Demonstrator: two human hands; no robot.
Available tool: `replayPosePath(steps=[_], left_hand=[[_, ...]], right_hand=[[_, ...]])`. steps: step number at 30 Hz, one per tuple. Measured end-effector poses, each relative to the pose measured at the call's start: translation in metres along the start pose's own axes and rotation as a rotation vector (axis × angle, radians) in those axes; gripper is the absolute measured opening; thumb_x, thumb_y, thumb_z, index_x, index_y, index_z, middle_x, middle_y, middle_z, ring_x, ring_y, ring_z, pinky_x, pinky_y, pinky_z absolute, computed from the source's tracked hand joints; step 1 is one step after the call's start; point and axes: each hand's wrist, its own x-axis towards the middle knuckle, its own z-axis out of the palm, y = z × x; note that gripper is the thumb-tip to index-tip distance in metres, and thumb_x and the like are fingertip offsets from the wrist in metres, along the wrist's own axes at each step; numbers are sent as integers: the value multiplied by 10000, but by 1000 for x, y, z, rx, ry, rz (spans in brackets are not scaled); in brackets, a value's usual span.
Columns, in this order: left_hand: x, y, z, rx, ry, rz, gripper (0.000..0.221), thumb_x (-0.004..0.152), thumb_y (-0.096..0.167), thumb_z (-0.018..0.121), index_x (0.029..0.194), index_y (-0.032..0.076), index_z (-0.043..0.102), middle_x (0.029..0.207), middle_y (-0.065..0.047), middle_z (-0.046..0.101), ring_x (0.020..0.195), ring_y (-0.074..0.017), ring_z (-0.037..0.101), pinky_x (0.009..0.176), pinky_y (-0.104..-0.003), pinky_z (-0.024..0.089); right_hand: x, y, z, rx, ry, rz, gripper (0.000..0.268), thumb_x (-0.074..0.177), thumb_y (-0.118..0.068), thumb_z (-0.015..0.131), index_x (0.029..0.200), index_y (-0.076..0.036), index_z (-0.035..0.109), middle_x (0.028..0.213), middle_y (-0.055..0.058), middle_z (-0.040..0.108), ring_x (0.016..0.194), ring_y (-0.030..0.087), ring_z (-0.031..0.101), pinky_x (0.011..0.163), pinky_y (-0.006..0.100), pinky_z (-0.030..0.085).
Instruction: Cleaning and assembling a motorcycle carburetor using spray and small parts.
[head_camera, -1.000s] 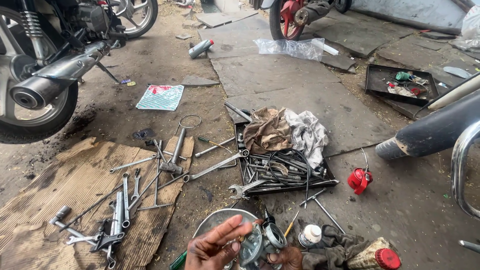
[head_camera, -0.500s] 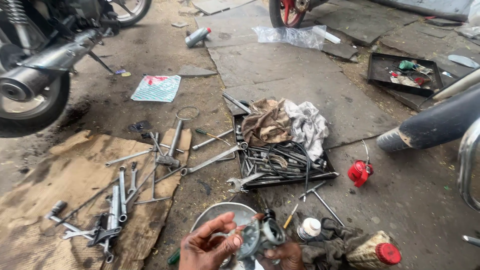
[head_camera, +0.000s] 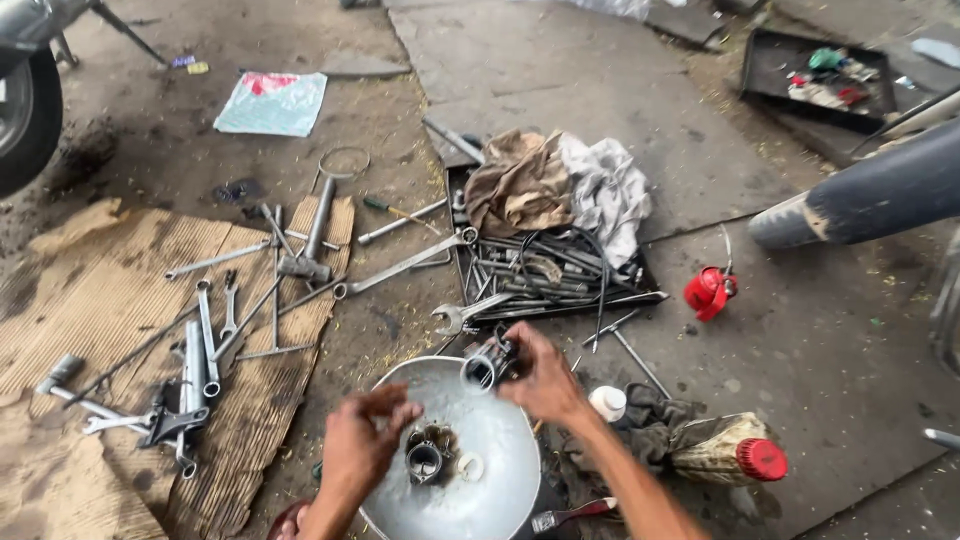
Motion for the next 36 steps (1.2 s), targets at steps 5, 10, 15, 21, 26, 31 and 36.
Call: replayPosePath(steps=[5, 10, 15, 21, 26, 31, 36], left_hand=[[32, -148, 93, 187, -119, -66, 297, 780, 266, 830, 1039, 123, 804, 955, -57, 827, 832, -175, 806, 819, -328, 635], [4, -136, 131, 357, -370, -244, 245, 818, 236, 821, 1059, 197, 804, 1064, -80, 766, 1039, -229, 723, 965, -347, 565], [22, -126, 155, 616, -106, 323, 271, 871, 77, 628, 1127, 103, 712, 1314, -117, 587, 1284, -299, 493, 1061, -504, 389], [41, -134, 180, 810, -64, 323, 272, 802, 91, 625, 1044, 51, 742, 1406, -170, 520, 1341, -351, 394, 1112, -554, 291], [37, -118, 172, 775, -134, 219, 186, 801, 118, 643, 935, 70, 764, 1413, -143, 502, 1371, -325, 362, 1160, -540, 246], [40, -118, 163, 677, 70, 475, 190, 795, 57, 648, 961, 26, 735, 1302, -123, 570, 1335, -279, 432, 1078, -519, 343], [35, -87, 106, 327, 116, 188, 76, 933, 102, 635, 944, 70, 703, 1094, -131, 691, 997, -282, 660, 874, -431, 528]], right_hand=[[24, 94, -23, -847, -18, 124, 589, 663, -76, 834, 1180, -34, 554, 1173, 183, 560, 1015, 314, 621, 842, 409, 585], [24, 184, -41, -1271, -142, 149, 443, 718, 83, 685, 1124, -32, 550, 1245, 198, 505, 1051, 419, 597, 823, 496, 569], [28, 201, -43, -1323, -162, 142, 440, 713, 100, 670, 1112, -14, 522, 1264, 231, 477, 1093, 433, 563, 872, 508, 545], [28, 191, -53, -1271, -169, 229, 480, 717, 81, 689, 1148, -10, 498, 1300, 236, 460, 1179, 444, 518, 928, 532, 517], [22, 185, -65, -1199, -190, 347, 580, 686, 75, 710, 1215, -9, 488, 1410, 249, 414, 1254, 462, 460, 992, 582, 462], [7, 116, -44, -1187, -24, 45, 362, 713, -34, 658, 1075, -41, 659, 1203, 219, 613, 1166, 341, 576, 961, 527, 470], [-52, 131, 80, -910, -504, -137, 379, 735, 1, 622, 1105, -12, 702, 1057, 195, 683, 989, 342, 646, 862, 481, 533]])
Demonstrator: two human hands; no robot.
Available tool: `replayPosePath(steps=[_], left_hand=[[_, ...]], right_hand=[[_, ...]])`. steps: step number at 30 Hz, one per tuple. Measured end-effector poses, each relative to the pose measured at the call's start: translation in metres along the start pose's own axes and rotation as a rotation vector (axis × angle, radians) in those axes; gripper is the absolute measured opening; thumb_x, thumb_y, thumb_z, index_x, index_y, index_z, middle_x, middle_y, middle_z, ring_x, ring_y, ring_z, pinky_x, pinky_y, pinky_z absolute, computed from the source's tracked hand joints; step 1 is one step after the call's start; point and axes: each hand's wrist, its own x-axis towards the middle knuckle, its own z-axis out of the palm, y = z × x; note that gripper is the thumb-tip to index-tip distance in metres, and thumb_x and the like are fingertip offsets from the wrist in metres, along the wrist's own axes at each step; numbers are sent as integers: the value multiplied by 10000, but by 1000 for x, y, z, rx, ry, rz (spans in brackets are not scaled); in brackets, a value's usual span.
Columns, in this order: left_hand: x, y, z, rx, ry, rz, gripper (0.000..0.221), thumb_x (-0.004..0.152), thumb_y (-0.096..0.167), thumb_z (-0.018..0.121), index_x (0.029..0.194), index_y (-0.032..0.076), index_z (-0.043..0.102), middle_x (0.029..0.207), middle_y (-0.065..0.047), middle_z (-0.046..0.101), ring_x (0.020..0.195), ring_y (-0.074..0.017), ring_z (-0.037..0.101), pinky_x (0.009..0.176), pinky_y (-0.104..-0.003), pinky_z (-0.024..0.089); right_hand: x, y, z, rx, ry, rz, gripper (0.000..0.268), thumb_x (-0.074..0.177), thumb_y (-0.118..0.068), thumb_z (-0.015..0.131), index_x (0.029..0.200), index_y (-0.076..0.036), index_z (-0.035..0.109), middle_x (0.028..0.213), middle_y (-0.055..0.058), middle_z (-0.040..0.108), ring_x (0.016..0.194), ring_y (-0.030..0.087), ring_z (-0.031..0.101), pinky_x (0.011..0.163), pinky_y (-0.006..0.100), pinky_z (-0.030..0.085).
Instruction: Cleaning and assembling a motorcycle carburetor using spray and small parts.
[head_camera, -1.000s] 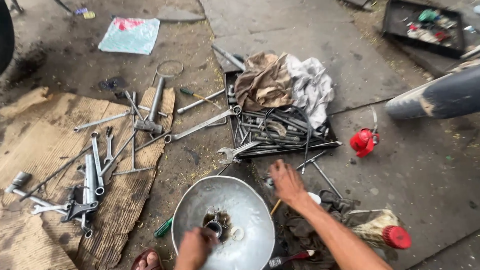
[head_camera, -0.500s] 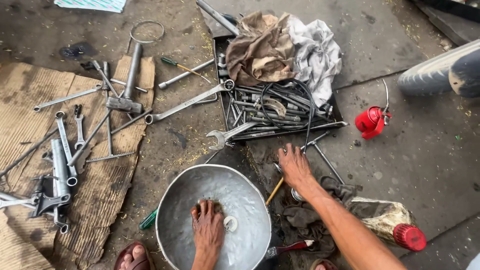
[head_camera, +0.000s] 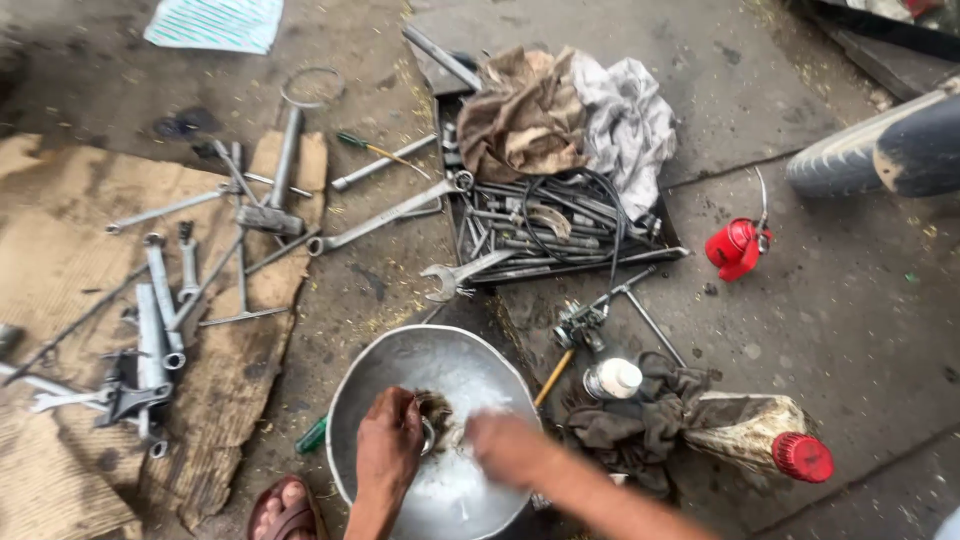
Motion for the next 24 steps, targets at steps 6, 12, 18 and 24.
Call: replayPosePath(steps=[6, 12, 18, 24], left_hand=[[-23, -19, -27, -277, 68, -147, 84, 864, 76, 693, 929, 29, 719, 899, -164, 753, 778, -303, 758, 717, -423, 591], [-39, -8, -32, -387, 54, 55, 132, 837, 27, 667, 919, 49, 767, 965, -150, 767, 845, -315, 760, 743, -408, 593], [-56, 29, -75, -407, 93, 190, 135, 843, 25, 659, 953, 36, 736, 953, -152, 744, 873, -362, 722, 756, -433, 566], [-67, 55, -126, -270, 38, 444, 83, 890, 83, 593, 889, 24, 652, 851, -183, 677, 843, -417, 647, 728, -493, 509]], right_hand=[[16, -59, 67, 94, -315, 201, 487, 884, -136, 615, 1327, 48, 534, 917, 199, 709, 812, 361, 689, 709, 489, 566], [17, -73, 2, 986, 65, 594, 212, 976, -245, 658, 997, -58, 754, 798, 55, 745, 690, 158, 696, 642, 320, 545], [-2, -70, -28, 1416, 245, 508, 189, 945, -155, 697, 937, 14, 781, 743, 41, 738, 632, 86, 635, 574, 255, 484], [-27, -91, -102, 1059, 313, 245, 194, 946, -155, 698, 956, 5, 806, 795, 69, 740, 704, 123, 656, 643, 282, 517]])
